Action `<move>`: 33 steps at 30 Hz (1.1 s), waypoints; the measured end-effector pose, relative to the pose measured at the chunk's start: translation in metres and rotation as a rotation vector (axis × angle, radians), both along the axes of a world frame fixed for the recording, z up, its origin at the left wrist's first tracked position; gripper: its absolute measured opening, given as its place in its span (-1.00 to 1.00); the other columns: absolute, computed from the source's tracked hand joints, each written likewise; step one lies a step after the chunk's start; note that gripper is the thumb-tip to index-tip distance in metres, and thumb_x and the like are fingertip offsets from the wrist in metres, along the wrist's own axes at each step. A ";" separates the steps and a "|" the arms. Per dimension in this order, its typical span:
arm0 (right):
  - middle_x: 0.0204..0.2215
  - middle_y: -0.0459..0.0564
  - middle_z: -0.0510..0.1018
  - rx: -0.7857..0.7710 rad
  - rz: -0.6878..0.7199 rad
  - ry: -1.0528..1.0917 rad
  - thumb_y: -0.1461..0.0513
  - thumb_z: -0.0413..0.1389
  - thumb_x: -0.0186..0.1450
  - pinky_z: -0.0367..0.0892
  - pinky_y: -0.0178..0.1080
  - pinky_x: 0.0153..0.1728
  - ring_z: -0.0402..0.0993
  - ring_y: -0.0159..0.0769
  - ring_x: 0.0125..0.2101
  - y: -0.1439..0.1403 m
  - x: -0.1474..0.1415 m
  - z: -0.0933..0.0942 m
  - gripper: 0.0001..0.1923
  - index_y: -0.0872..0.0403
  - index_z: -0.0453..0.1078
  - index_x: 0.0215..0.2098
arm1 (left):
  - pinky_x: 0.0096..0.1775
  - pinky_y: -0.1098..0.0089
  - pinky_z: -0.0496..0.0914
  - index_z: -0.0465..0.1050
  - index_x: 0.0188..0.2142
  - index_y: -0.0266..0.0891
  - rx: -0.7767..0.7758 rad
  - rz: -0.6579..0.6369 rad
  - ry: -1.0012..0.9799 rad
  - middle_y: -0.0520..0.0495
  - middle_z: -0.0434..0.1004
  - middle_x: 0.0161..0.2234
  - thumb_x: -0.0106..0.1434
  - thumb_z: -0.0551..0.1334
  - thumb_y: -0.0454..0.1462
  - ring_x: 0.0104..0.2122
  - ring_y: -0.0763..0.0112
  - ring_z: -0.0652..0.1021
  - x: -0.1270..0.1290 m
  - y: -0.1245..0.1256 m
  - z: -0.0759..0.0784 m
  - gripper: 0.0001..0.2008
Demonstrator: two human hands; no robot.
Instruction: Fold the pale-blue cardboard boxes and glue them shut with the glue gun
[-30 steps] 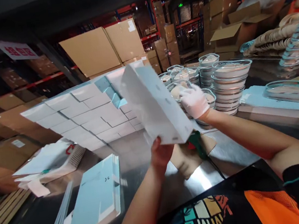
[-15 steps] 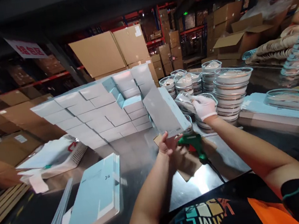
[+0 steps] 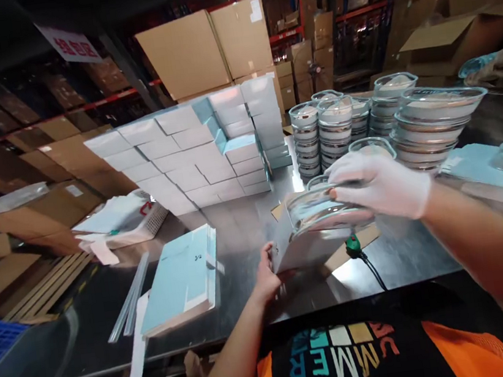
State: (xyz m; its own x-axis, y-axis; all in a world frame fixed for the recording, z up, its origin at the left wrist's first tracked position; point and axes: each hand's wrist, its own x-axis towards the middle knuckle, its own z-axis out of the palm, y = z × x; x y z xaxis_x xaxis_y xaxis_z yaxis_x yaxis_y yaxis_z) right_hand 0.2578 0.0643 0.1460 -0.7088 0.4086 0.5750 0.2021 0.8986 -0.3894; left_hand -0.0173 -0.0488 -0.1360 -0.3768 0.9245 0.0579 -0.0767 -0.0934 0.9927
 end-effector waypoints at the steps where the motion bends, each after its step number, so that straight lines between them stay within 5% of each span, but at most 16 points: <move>1: -0.29 0.04 0.70 -0.002 -0.013 -0.008 -0.05 0.22 0.42 0.57 0.01 -0.05 0.63 -0.08 -0.22 0.003 -0.008 -0.012 -0.64 -0.02 0.67 -0.36 | 0.07 0.19 0.49 0.37 0.14 -0.08 -0.019 -0.017 0.001 -0.09 0.56 0.03 -0.35 0.73 -0.22 -0.04 0.15 0.61 0.003 -0.004 -0.004 0.04; 4: 0.06 0.09 0.69 -0.064 -0.113 0.149 -0.01 0.21 0.44 0.50 0.11 0.23 0.62 0.03 0.12 0.011 -0.013 -0.052 -0.67 -0.06 0.68 0.02 | 0.16 0.11 0.45 0.44 0.08 -0.14 -0.064 -0.011 0.090 -0.14 0.54 0.05 -0.33 0.74 -0.24 0.03 0.08 0.59 0.003 -0.013 -0.010 -0.05; 9: 0.37 0.16 0.50 -0.305 -0.132 0.328 -0.21 0.15 0.48 0.46 0.21 0.32 0.50 0.11 0.32 -0.004 0.002 -0.133 -0.29 -0.12 0.31 0.47 | 0.22 -0.14 0.40 0.53 0.04 -0.19 -0.052 0.028 0.264 -0.22 0.58 0.02 -0.32 0.74 -0.20 0.11 -0.16 0.54 -0.004 -0.018 -0.016 -0.12; 12: 0.51 0.26 0.30 -0.274 -0.058 0.270 -0.14 0.23 0.44 0.29 0.28 0.43 0.29 0.17 0.47 -0.021 -0.013 -0.181 -0.10 -0.06 0.09 0.60 | 0.24 -0.18 0.41 0.47 0.16 -0.20 0.006 0.005 0.268 -0.32 0.58 0.09 -0.26 0.74 -0.12 0.14 -0.24 0.54 -0.002 -0.022 -0.021 -0.02; 15: 0.52 0.19 0.28 -0.260 -0.078 0.309 -0.03 0.21 0.47 0.12 0.28 0.52 0.15 0.12 0.54 -0.033 -0.036 -0.208 -0.20 -0.12 0.14 0.59 | 0.35 -0.14 0.32 0.35 0.31 -0.18 0.116 0.135 0.307 -0.39 0.48 0.26 -0.12 0.68 0.05 0.33 -0.26 0.43 -0.002 -0.028 -0.018 0.07; 19: 0.34 0.14 0.54 -0.567 0.009 0.404 -0.18 0.19 0.43 0.40 0.24 0.36 0.42 0.20 0.38 -0.035 -0.060 -0.210 -0.34 -0.14 0.44 0.40 | 0.43 -0.13 0.21 0.59 0.01 -0.14 0.335 0.191 0.480 -0.27 0.63 0.04 0.13 0.49 0.27 0.30 -0.20 0.47 -0.002 -0.030 0.003 -0.32; 22: 0.02 0.16 0.71 -0.747 -0.103 0.449 -0.17 0.18 0.42 0.52 0.19 0.21 0.62 0.15 0.13 -0.031 -0.078 -0.205 -0.43 0.00 0.56 0.19 | 0.28 -0.04 0.40 0.60 -0.03 -0.15 0.389 0.262 0.459 -0.25 0.63 -0.04 0.24 0.36 0.33 0.13 -0.10 0.59 0.005 -0.026 0.015 -0.34; 25: -0.05 0.11 0.70 -0.709 -0.290 0.563 0.00 0.28 0.28 0.55 0.10 0.13 0.64 0.03 0.01 -0.025 -0.092 -0.204 -0.54 -0.01 0.49 0.09 | 0.25 -0.01 0.45 0.50 0.18 -0.12 0.402 0.377 0.403 -0.31 0.56 0.16 0.23 0.32 0.38 0.19 -0.07 0.57 0.011 -0.025 0.016 -0.20; 28: 0.01 0.12 0.67 -0.667 -0.269 0.545 0.05 0.22 0.30 0.59 -0.01 0.02 0.66 -0.07 -0.06 -0.012 -0.085 -0.201 -0.53 -0.03 0.40 0.14 | 0.43 -0.15 0.21 0.60 0.03 -0.09 0.322 0.267 0.514 -0.23 0.65 0.02 0.08 0.44 0.38 0.24 -0.14 0.53 0.005 -0.027 0.016 -0.23; 30: 0.03 0.17 0.67 -0.565 -0.321 0.377 0.01 0.15 0.37 0.57 0.02 0.06 0.66 -0.02 -0.01 0.004 -0.066 -0.197 -0.58 0.00 0.43 0.11 | 0.46 -0.21 0.13 0.65 -0.05 -0.09 0.265 0.239 0.532 -0.19 0.68 -0.08 0.03 0.50 0.34 0.26 -0.19 0.52 -0.002 -0.028 0.019 -0.29; 33: -0.02 0.31 0.67 -0.425 -0.631 -0.117 -0.03 0.24 0.33 0.52 0.11 0.07 0.65 0.18 0.02 0.032 -0.031 -0.195 -0.61 0.06 0.56 -0.05 | 0.40 -0.15 0.24 0.66 -0.06 -0.11 0.242 0.313 0.467 -0.20 0.68 -0.08 0.05 0.50 0.33 0.26 -0.20 0.51 -0.006 -0.027 0.030 -0.30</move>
State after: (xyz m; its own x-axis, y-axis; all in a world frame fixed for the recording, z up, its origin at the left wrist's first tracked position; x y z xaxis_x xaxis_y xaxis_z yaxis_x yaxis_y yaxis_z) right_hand 0.2269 0.0960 -0.0491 -0.3148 0.9248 0.2135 0.6877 0.3773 -0.6203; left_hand -0.0231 -0.0755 -0.1059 -0.5126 0.7141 0.4768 0.4288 -0.2682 0.8626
